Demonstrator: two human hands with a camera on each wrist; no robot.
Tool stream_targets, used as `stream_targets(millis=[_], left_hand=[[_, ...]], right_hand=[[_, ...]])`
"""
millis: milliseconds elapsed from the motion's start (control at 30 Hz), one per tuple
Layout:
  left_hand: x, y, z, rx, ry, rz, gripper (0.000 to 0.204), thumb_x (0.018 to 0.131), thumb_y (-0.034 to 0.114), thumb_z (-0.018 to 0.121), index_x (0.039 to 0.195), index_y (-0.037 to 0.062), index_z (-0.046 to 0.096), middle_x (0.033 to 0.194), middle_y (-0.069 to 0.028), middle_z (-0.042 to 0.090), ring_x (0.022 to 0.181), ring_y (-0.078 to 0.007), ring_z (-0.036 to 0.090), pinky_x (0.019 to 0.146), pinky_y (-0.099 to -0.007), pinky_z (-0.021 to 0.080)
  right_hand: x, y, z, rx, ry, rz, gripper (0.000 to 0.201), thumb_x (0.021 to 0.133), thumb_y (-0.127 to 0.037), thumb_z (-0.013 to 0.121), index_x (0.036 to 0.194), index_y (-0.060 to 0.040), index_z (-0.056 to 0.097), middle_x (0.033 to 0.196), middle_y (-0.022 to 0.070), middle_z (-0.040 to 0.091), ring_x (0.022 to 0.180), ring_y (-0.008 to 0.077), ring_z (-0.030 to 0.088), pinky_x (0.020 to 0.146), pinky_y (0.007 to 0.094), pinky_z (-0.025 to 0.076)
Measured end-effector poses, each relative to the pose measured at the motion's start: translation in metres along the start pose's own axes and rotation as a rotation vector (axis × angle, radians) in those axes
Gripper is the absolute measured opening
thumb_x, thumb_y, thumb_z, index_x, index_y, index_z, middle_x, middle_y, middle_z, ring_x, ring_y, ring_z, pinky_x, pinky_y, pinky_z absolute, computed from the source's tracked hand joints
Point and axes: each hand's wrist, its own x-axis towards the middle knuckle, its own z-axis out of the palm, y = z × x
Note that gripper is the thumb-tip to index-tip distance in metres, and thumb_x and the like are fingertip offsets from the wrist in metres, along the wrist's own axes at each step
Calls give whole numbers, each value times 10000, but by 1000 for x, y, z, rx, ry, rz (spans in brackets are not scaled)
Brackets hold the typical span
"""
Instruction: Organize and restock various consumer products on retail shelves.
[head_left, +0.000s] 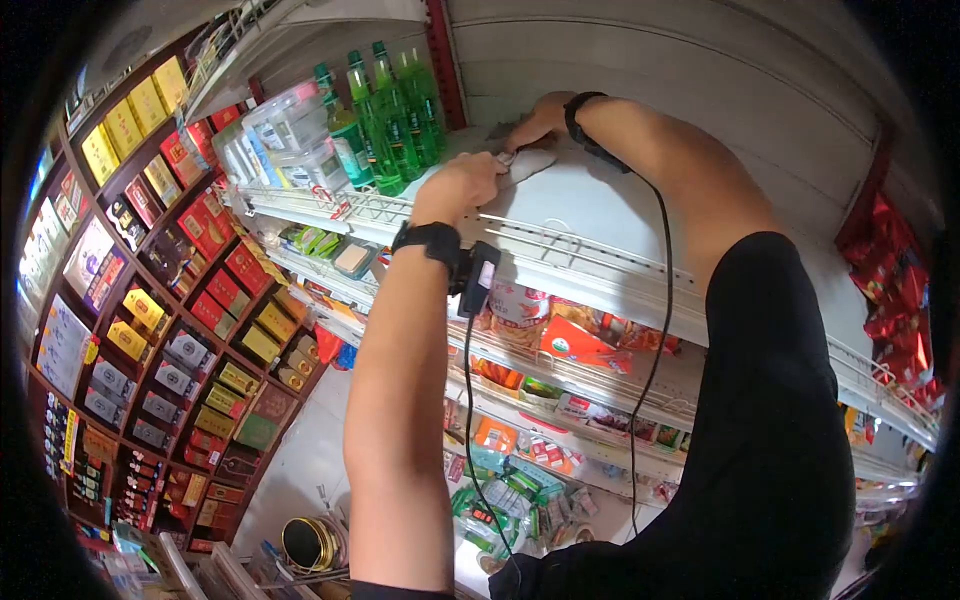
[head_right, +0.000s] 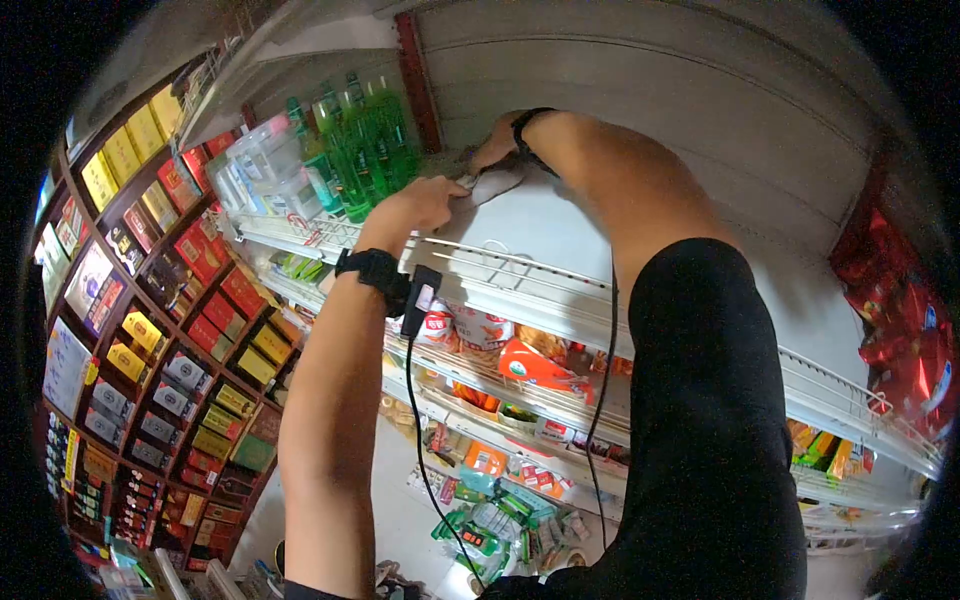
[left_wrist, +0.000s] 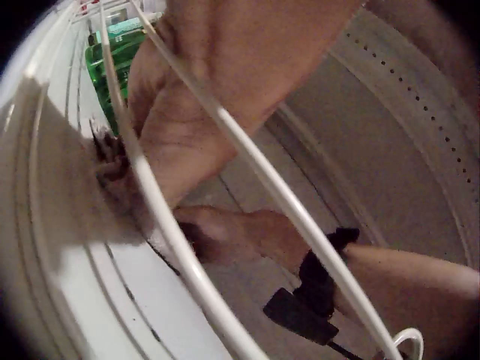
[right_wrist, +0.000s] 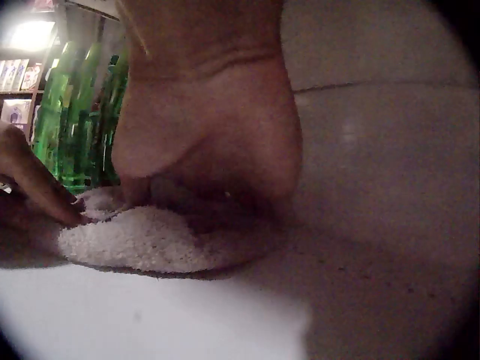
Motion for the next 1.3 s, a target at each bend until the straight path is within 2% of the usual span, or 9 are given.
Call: stream_targets(millis=[133, 200, 333, 433, 633, 733, 833, 1067, 1300], left_hand=[[-1, 31, -24, 4, -93, 261, 508, 727, 96, 617, 1218, 211, 676, 1161, -159, 671, 966, -354, 676, 858, -396, 541], [-1, 70, -17, 94, 75, 391, 478, 729, 162, 693, 1204, 213, 683, 1073, -149, 704, 952, -345, 677, 836, -382, 543], [12, 103, -15, -188, -163, 409, 527, 710, 189, 787, 1224, 181, 671, 983, -136, 724, 847, -247, 668, 802, -337, 522], [30, 95, -8, -272, -284, 475, 543, 714, 124, 779, 1241, 168, 660, 978, -143, 721, 824, -195, 641, 788, -330, 509], [14, 118, -15, -90, -164, 302, 534, 681, 126, 784, 1199, 215, 690, 1059, -141, 710, 926, -283, 673, 833, -355, 522], [-14, 155, -28, 36, -95, 192, 527, 687, 156, 780, 1201, 226, 687, 1116, -137, 694, 999, -307, 661, 873, -365, 520], [-3, 191, -29, -37, -199, 345, 484, 728, 200, 768, 1204, 229, 685, 1172, -128, 675, 1067, -299, 635, 926, -363, 493], [6, 312, -21, -105, -345, 560, 467, 837, 222, 692, 1299, 212, 622, 1281, -161, 615, 1138, -288, 577, 992, -349, 424], [27, 381, -20, -132, -519, 582, 461, 856, 284, 649, 1313, 255, 607, 1326, -73, 603, 1210, -258, 549, 1040, -375, 397]], right_hand=[[6, 44, -5, 136, -127, -38, 467, 660, -430, 836, 929, -60, 743, 870, 29, 704, 789, 154, 608, 746, 308, 496], [17, 72, -6, 14, -693, -187, 288, 722, -277, 814, 896, -60, 737, 856, 44, 700, 780, 136, 601, 713, 315, 492], [-57, 103, -26, -269, -243, -210, 148, 813, -193, 711, 779, -61, 652, 689, 72, 640, 618, 204, 578, 620, 364, 501], [-8, 128, 2, 73, -805, -144, 349, 806, -363, 685, 899, -27, 712, 837, 57, 656, 777, 177, 583, 701, 328, 470], [-42, 137, -6, 138, -430, -79, 571, 799, -390, 706, 1236, -46, 575, 1122, 112, 626, 985, 211, 583, 781, 329, 486], [-52, 148, -24, 29, -778, -138, 623, 819, -393, 708, 1301, -39, 530, 1223, 125, 595, 1076, 225, 569, 872, 343, 504], [-75, 186, -25, -109, -989, 297, 489, 900, -334, 679, 1260, -31, 549, 1231, 89, 599, 1107, 223, 572, 992, 358, 484], [-182, 297, -46, 239, -1069, 552, 315, 950, -205, 620, 1199, -22, 557, 1179, 132, 607, 1072, 247, 590, 956, 362, 515], [-260, 314, -49, -270, -1043, 773, 761, 926, -423, 603, 1403, 83, 295, 1356, 249, 467, 1177, 302, 546, 1010, 409, 485]])
